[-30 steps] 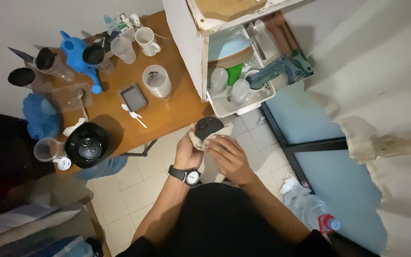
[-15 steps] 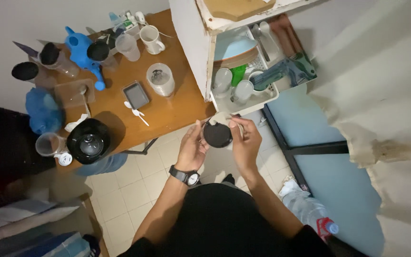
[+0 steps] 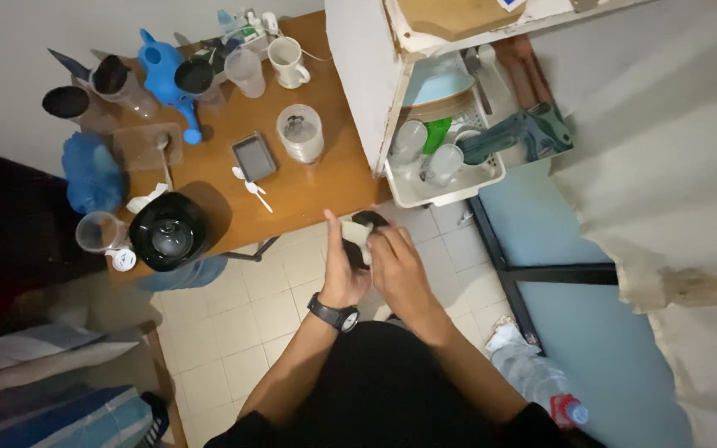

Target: Cleaning a small black object with a white cloth

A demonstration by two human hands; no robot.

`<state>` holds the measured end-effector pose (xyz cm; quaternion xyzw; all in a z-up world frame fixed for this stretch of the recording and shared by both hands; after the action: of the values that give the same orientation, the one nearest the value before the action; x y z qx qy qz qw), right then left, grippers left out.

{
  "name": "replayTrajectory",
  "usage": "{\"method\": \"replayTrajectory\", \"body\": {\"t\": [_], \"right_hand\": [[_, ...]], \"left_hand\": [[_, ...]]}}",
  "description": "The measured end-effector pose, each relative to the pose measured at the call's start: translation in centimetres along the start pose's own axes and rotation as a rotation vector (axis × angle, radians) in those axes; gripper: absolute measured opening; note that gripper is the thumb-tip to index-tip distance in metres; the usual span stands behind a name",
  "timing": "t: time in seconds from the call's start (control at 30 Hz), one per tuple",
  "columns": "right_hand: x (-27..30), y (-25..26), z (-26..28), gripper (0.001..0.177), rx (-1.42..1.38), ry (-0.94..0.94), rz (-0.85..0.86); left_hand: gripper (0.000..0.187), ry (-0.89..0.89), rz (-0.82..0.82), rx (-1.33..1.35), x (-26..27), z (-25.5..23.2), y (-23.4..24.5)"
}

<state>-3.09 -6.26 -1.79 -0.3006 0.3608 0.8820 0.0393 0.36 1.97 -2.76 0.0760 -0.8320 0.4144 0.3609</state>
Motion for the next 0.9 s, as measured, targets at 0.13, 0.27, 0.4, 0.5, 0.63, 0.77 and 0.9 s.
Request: {"method": "replayTrajectory", "body": {"t": [0.13, 0.27, 0.4, 0.5, 0.63, 0.77, 0.9], "right_hand": [[-1.6, 1.2, 2.4, 0.021, -0.214, -0.190, 0.322], [-0.9, -0.9, 0.6, 0.014, -0.018, -0.083, 0.114], [-0.8, -1.4, -0.6, 0.018, 0.004, -0.244, 0.258], [-1.4, -1.6, 1.9, 0.014, -0.285, -0.235, 0.259], [-0.6, -3.9, -0.9, 0.010, -0.013, -0.137, 0.085], [-2.1, -3.5, 0.5, 0.008, -0.153, -0.221, 0.239], [-3.8, -4.1, 1.4, 0.005, -0.146, -0.123, 0.132]], "left_hand": [[0.099, -0.029, 0.007, 0.014, -0.9, 0.5, 2.1], [0.086, -0.025, 0.100, -0.073, -2.4, 1.0, 3.4], [0.067, -0.108, 0.032, -0.111, -3.2, -0.1, 4.8], [0.074, -0.086, 0.045, -0.153, -0.7, -0.3, 2.6], [0.067, -0.133, -0.001, -0.119, -5.0, 0.0, 6.4], [0.052, -0.196, -0.032, -0.209, -1.8, -2.5, 4.5], [0.046, -0.196, -0.045, -0.202, -5.5, -1.4, 7.2]]}}
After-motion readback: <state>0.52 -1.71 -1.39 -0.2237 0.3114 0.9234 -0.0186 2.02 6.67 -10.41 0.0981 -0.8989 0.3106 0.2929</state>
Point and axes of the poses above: each hand's wrist, its own x-axis away from the middle knuckle, its own y-axis out of the back of the hand, z = x × y, the point moved 4 cm from there along -x, towards the middle knuckle, and after that the axes turned 3 degrees about -x, right-handed, at the moved point
